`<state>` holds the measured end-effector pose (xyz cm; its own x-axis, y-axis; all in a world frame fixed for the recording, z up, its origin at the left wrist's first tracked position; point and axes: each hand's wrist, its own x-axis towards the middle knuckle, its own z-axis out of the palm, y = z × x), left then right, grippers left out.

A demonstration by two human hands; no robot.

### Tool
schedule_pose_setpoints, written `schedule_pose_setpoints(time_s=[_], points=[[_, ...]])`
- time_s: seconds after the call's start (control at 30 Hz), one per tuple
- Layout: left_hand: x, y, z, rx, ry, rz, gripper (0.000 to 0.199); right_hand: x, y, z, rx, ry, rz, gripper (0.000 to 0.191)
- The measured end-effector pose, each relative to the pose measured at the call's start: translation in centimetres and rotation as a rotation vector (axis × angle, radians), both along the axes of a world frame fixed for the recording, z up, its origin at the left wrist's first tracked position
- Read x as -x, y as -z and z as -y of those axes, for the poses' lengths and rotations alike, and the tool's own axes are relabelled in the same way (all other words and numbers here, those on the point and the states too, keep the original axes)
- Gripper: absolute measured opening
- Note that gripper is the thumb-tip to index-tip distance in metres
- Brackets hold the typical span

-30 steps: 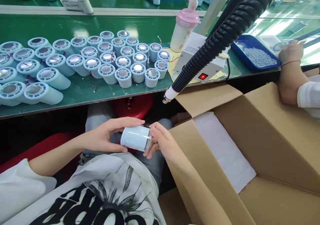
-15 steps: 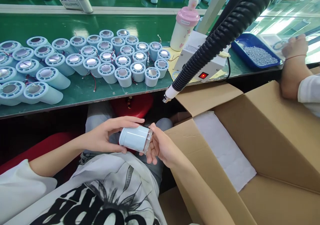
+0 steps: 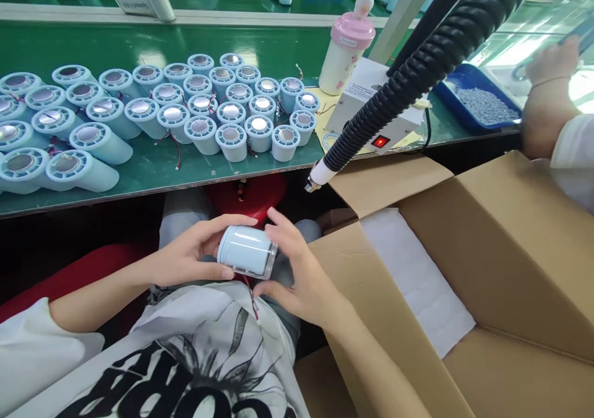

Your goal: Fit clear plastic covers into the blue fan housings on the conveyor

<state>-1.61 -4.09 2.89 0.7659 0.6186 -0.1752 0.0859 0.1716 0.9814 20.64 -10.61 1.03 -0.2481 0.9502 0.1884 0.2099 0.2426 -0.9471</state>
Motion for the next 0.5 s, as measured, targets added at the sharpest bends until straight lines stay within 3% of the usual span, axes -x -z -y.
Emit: schedule_pose_setpoints(time_s=[0.03, 0.1, 0.23, 0.37, 0.5], points=[[0.0, 0.1, 0.0, 0.018, 0.012, 0.001, 0.068, -0.1, -0.1, 0.1, -0.072, -0.017, 0.067, 0.051], [0.1, 0.2, -0.2, -0.023, 0.042, 0.015, 0.073, -0.2, -0.3, 0.1, -0.034, -0.039, 0.047, 0.045], [0.2, 0.2, -0.4, -0.167, 0.06, 0.082, 0.074, 0.0, -0.5, 0.0, 0.347, -0.044, -0.253, 0.058], [0.2, 0.1, -0.8, 0.039, 0.081, 0.091, 0.069, 0.2, -0.5, -0.1, 0.44, -0.023, -0.289, 0.054], [-0.2, 1.4, -0.3, 0.192, 0.092, 0.115, 0.076, 1.0, 0.2, -0.5, 0.48, -0.021, -0.257, 0.053]])
